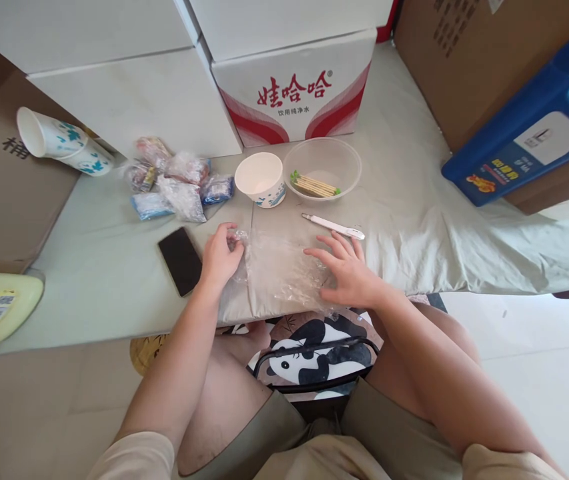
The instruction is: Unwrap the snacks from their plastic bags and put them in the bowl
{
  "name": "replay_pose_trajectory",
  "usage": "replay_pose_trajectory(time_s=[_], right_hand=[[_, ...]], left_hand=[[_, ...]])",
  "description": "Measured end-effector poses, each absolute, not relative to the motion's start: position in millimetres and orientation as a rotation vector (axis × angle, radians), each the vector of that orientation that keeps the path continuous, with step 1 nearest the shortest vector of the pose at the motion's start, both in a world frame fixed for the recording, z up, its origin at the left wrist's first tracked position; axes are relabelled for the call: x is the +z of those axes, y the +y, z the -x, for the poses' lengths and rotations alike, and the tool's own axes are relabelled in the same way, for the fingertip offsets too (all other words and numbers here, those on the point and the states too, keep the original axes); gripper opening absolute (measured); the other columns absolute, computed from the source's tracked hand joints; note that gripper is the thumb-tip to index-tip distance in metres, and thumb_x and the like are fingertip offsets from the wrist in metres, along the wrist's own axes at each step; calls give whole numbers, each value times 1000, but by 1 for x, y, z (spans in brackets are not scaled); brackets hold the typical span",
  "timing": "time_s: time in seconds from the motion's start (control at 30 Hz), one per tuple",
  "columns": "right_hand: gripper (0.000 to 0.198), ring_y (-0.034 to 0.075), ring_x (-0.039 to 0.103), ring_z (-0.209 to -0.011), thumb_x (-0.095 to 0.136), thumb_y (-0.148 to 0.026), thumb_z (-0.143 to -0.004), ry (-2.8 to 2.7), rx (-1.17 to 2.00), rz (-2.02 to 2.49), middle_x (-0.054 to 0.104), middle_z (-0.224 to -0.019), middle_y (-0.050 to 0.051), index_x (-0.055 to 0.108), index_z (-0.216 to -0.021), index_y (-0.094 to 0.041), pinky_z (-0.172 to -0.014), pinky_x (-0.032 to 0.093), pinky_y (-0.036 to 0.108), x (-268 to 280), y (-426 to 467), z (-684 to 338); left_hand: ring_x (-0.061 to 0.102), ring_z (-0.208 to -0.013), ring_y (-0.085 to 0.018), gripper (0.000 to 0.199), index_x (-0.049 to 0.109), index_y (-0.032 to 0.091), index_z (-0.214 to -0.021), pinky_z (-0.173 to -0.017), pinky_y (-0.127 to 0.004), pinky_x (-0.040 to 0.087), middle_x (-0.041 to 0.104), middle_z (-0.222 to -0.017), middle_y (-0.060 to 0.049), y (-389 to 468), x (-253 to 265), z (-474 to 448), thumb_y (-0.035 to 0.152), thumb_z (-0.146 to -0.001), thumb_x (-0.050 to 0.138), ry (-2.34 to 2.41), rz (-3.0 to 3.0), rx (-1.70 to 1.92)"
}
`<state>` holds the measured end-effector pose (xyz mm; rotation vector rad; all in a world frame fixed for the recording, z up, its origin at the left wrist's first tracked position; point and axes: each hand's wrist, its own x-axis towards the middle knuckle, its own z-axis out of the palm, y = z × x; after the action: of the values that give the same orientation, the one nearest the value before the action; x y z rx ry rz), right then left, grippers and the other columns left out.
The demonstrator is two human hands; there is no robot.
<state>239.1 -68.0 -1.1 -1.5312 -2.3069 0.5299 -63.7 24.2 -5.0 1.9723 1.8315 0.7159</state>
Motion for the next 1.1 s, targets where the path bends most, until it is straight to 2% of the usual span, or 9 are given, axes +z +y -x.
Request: replay_pose_trajectory(time_s=[0.13,0.27,0.33,0.4,0.5,0.63,0.83,0.97,1.1], right_hand=[[49,42,40,-146,62,-44,-87,-2026,534,1586,56,-145,16,58,-132,-26,-118,21,72,3,-57,-245],[63,38,51,-138,70,-48,-80,-2059,604,1394,60,-142,17,55,-136,-23,-115,37,59,4,-47,-231],[65,34,61,-126,71,-43,-79,-2119,730,1363,66,-134,15,54,-138,-23,-106,47,52,6,-46,-222],[44,28,70,-100,64,-35,-83,-2124,877,1413,75,-109,10,61,-125,-24,-89,54,42,9,-47,-216],[13,18,64,-66,55,-30,-85,-1980,1021,1465,69,-71,2,64,-90,-23,-68,50,32,13,-49,-214],[22,14,54,-50,58,-44,-86,-1518,1249,1402,56,-59,-3,54,-82,-23,-53,45,29,17,-50,-211],[36,11,52,-44,65,-56,-83,-1160,1370,1316,56,-57,-5,48,-83,-24,-43,40,25,19,-48,-198],[34,11,54,-44,65,-52,-81,-1110,1461,1322,60,-58,-6,50,-94,-24,-44,41,25,18,-48,-194],[36,10,53,-43,59,-41,-81,-1115,1561,1302,64,-59,-7,54,-111,-22,-45,42,24,16,-49,-193]], left_hand=[[67,-90,-19,32,63,22,-112,-90,-34,53,70,-92,-4,17,3,56,15,-81,58,1530,-1945,804],[68,-91,-16,25,63,22,-109,-90,-32,55,68,-94,-3,1,9,40,22,-84,58,1221,-1903,815],[68,-88,-16,24,62,22,-108,-87,-32,56,66,-93,-3,-5,13,35,25,-84,59,1133,-1837,804],[67,-81,-14,26,60,23,-108,-82,-30,58,64,-91,-1,-7,15,34,28,-82,63,1090,-1748,830],[66,-73,-12,40,55,24,-109,-76,-29,58,63,-89,0,-3,16,40,36,-75,71,1088,-1543,1010],[68,-72,-14,36,51,24,-95,-75,-30,57,62,-83,0,4,15,39,52,-77,64,1234,-1064,1292],[73,-105,-28,53,61,20,-106,-83,-40,59,74,-114,-18,-10,23,15,61,-74,71,921,-782,603],[73,-74,-18,46,61,20,-103,-64,-27,53,77,-92,-7,-13,19,12,41,-69,82,1107,-920,636],[64,-51,-12,34,56,21,-101,-51,-23,45,75,-80,-1,-14,12,19,44,-81,72,1239,-1304,728]])
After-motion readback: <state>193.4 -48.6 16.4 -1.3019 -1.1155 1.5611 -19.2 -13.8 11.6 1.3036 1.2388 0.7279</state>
